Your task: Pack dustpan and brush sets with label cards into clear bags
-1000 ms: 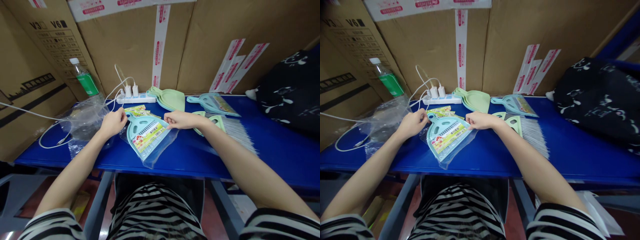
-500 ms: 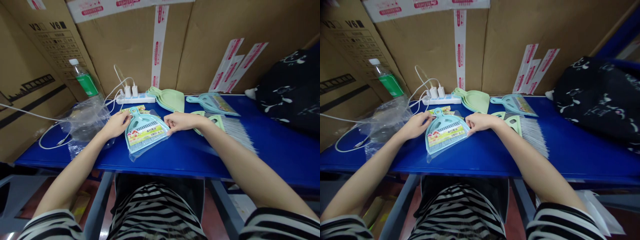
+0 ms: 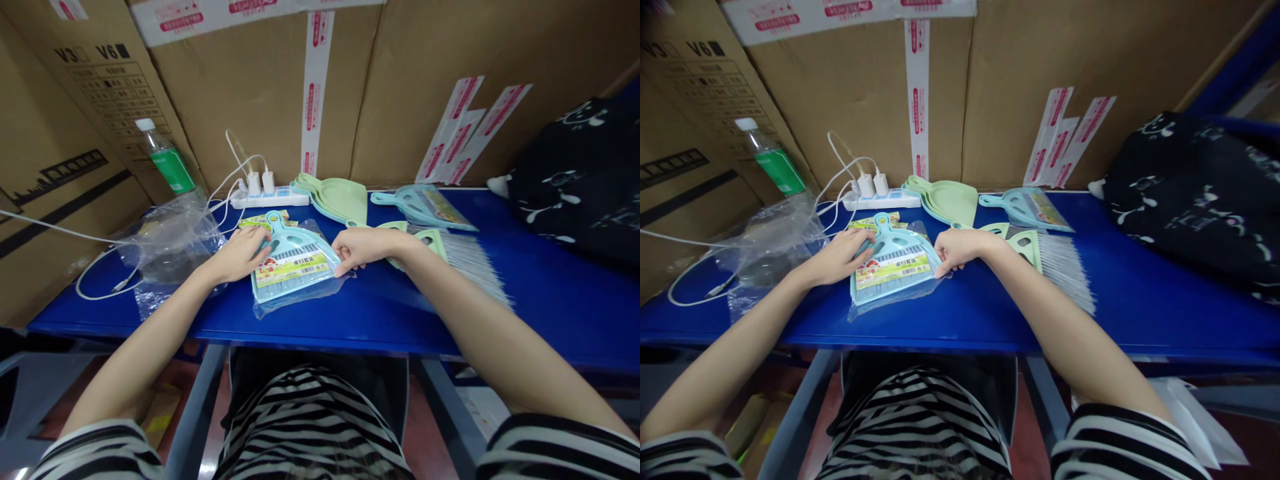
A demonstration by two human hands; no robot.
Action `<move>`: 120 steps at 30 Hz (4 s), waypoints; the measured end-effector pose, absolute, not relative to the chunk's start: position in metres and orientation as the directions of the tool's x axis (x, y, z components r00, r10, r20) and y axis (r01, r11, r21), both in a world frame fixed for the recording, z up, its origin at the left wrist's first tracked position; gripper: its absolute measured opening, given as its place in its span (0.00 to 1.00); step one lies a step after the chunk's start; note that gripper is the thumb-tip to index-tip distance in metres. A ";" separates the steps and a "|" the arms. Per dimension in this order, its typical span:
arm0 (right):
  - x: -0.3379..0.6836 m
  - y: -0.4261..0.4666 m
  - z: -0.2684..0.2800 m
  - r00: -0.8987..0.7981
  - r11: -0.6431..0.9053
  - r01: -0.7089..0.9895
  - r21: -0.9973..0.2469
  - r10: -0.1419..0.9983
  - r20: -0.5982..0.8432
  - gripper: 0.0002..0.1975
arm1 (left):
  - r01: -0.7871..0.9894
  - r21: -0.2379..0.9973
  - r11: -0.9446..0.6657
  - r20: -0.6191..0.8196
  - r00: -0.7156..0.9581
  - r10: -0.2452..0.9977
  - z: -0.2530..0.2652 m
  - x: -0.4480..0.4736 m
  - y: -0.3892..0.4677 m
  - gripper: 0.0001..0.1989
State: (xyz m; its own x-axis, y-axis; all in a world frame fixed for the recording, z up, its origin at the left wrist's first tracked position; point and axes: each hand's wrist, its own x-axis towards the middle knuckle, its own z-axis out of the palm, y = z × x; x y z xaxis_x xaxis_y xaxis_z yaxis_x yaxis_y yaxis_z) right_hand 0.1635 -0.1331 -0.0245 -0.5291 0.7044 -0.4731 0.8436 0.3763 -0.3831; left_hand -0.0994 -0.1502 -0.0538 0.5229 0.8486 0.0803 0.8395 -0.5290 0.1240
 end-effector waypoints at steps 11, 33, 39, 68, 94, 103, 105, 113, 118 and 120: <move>0.161 -0.136 -0.022 -0.478 0.376 0.878 -0.295 0.687 -0.547 0.19 | 0.570 0.170 -0.804 0.204 0.778 0.595 -0.057 -0.100 -0.152 0.21; 0.160 -0.140 -0.022 -0.461 0.378 0.887 -0.266 0.692 -0.556 0.19 | 0.427 0.300 -0.853 0.181 0.853 0.490 -0.055 -0.098 -0.160 0.08; 0.157 -0.142 -0.021 -0.421 0.360 0.906 -0.223 0.717 -0.555 0.20 | 0.471 0.333 -0.817 0.123 0.838 0.532 -0.053 -0.098 -0.160 0.07; 0.162 -0.139 -0.015 -0.661 0.535 0.743 -0.403 0.681 -0.314 0.14 | 0.440 0.416 -0.796 0.061 0.860 0.507 -0.044 -0.093 -0.164 0.08; 0.172 -0.144 -0.021 -0.719 0.661 0.689 -0.297 0.568 -0.401 0.31 | 0.426 0.487 -0.763 -0.023 0.879 0.476 -0.040 -0.100 -0.164 0.08; 0.161 -0.147 -0.022 -0.716 0.683 0.690 -0.238 0.598 -0.361 0.08 | 0.422 0.496 -0.759 -0.005 0.875 0.484 -0.038 -0.101 -0.161 0.11; 0.160 -0.146 -0.023 -0.708 0.671 0.700 -0.244 0.607 -0.362 0.07 | 0.434 0.479 -0.763 -0.002 0.870 0.494 -0.038 -0.102 -0.160 0.12; 0.155 -0.147 -0.020 -0.672 0.622 0.739 -0.259 0.648 -0.359 0.08 | 0.472 0.422 -0.774 0.037 0.844 0.535 -0.040 -0.102 -0.159 0.12; 0.154 -0.146 -0.021 -0.672 0.611 0.740 -0.280 0.660 -0.337 0.14 | 0.477 0.418 -0.773 0.071 0.831 0.551 -0.045 -0.098 -0.159 0.10; 0.155 -0.145 -0.023 -0.675 0.615 0.738 -0.280 0.663 -0.322 0.14 | 0.489 0.402 -0.774 0.090 0.821 0.564 -0.047 -0.098 -0.158 0.10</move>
State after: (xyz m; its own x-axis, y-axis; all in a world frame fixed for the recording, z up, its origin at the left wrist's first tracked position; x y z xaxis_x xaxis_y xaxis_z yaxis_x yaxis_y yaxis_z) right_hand 0.1549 -0.1449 -0.0226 -0.6752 0.6635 -0.3223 0.7375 0.6146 -0.2800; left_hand -0.0978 -0.1579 -0.0472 0.8207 0.5643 0.0895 0.4886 -0.7744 0.4020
